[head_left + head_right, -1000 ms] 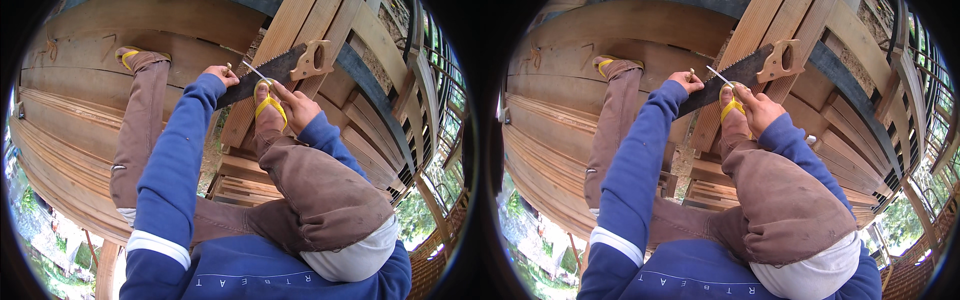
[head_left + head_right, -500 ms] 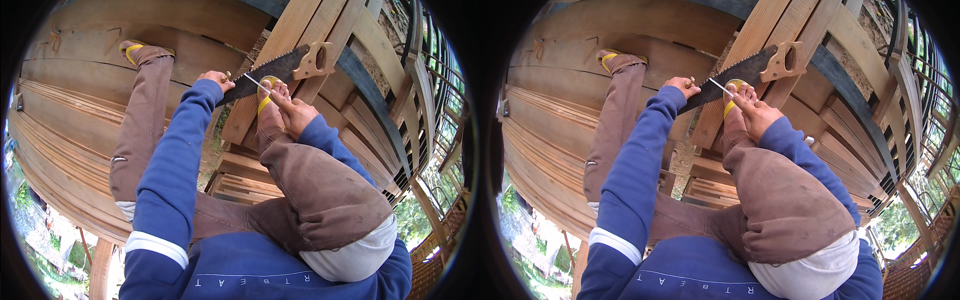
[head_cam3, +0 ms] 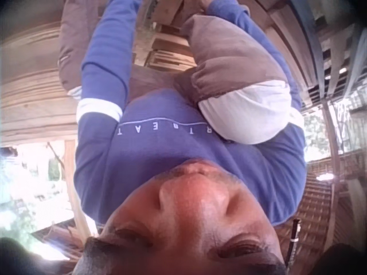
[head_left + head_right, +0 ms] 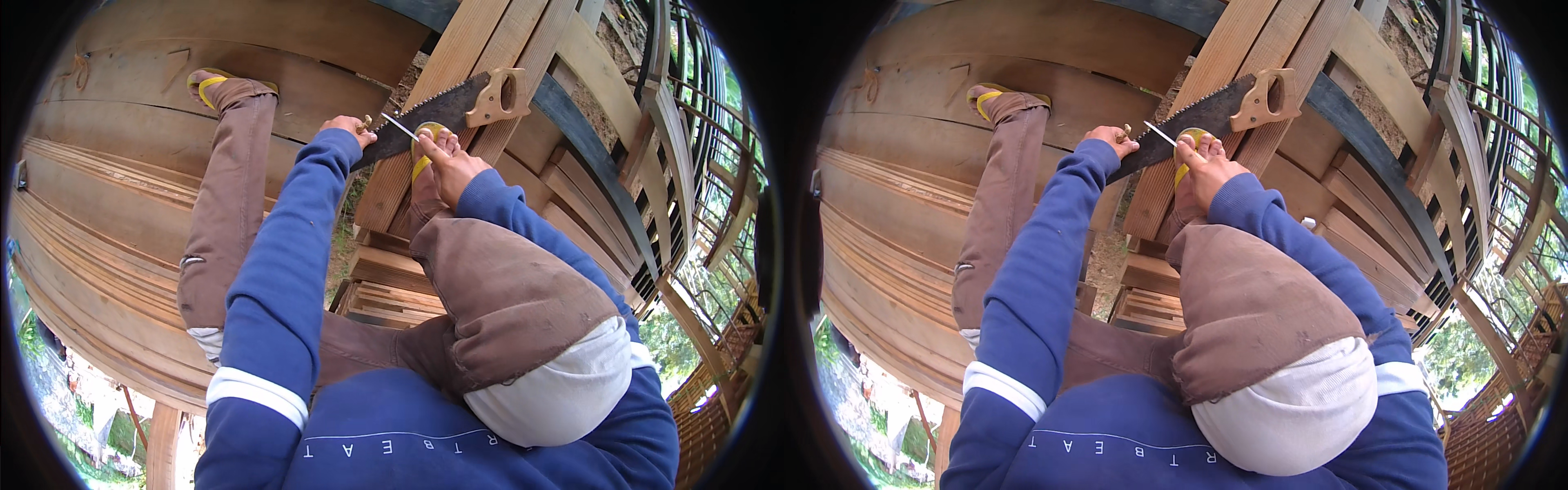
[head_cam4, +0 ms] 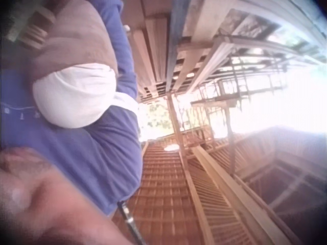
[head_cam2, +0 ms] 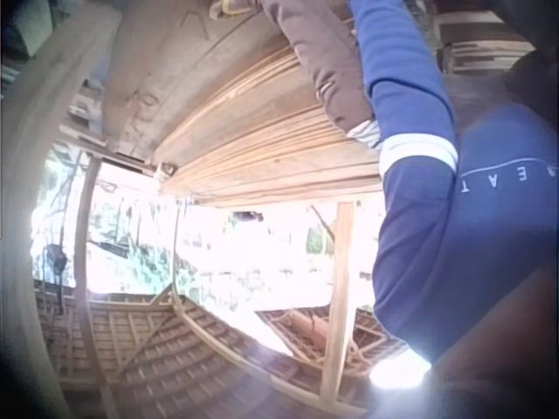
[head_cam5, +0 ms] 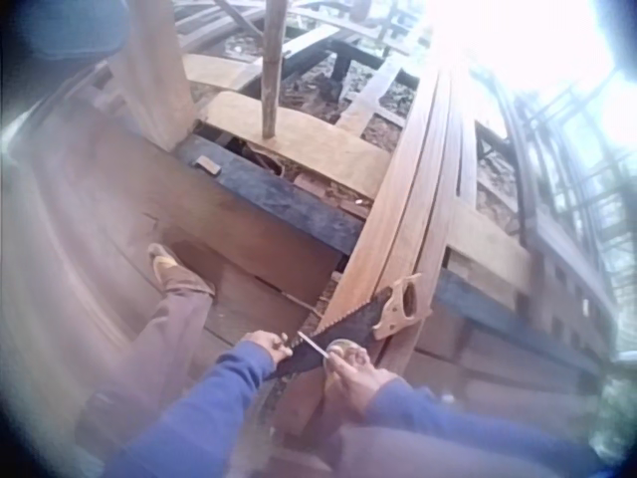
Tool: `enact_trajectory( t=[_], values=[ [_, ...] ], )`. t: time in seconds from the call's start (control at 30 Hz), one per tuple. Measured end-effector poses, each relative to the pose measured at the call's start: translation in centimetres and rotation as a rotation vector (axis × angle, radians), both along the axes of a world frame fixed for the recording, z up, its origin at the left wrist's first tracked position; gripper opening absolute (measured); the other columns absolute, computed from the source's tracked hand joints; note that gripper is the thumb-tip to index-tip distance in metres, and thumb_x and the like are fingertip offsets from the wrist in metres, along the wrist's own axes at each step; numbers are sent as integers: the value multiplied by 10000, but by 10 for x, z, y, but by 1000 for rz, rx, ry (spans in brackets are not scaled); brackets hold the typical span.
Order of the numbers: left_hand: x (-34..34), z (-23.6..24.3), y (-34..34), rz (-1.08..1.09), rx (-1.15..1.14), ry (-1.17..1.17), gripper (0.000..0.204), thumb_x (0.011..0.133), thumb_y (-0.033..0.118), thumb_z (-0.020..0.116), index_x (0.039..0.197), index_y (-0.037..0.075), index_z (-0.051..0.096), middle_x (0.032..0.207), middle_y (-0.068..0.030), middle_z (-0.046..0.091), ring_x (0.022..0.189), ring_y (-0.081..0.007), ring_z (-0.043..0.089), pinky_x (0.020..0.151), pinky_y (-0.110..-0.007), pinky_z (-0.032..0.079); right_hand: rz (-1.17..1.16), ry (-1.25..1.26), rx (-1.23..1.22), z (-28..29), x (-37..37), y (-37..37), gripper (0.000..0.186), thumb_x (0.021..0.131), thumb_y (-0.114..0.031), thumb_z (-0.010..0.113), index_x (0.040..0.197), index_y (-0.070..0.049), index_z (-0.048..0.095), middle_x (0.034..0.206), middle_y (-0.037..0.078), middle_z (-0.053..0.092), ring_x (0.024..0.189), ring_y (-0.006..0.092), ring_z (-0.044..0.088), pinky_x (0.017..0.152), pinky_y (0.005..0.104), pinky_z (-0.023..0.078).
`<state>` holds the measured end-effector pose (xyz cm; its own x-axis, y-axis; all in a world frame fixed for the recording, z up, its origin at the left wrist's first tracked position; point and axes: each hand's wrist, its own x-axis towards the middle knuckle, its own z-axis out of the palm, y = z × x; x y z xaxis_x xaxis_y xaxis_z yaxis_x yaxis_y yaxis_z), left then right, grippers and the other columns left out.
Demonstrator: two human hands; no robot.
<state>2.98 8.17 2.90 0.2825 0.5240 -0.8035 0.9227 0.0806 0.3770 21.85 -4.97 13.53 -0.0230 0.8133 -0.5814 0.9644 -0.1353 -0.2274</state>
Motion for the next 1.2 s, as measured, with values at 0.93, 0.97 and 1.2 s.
enact_trajectory(
  t=[0.93,0.97,1.2],
  values=[
    [31,-18,16,42,-133,-184,258,807,344,757,966,141,753,983,-70,732,927,-211,682,877,-336,514,-230,200,94,2,35,2,410,987,-310,492,1396,-302,496,818,175,626,742,361,658,681,446,554],
    [30,-17,15,55,-118,-193,253,818,319,756,970,117,746,947,-73,733,892,-191,679,850,-329,517,-224,185,66,8,36,2,408,987,-307,490,1394,-307,497,814,173,625,742,360,659,679,445,554],
    [10,3,13,55,-21,-95,295,801,386,762,951,132,744,933,-85,735,909,-214,687,844,-350,516,-154,148,17,23,37,-6,438,954,-234,547,1384,-308,515,757,157,601,666,342,638,638,441,534]
  ],
)
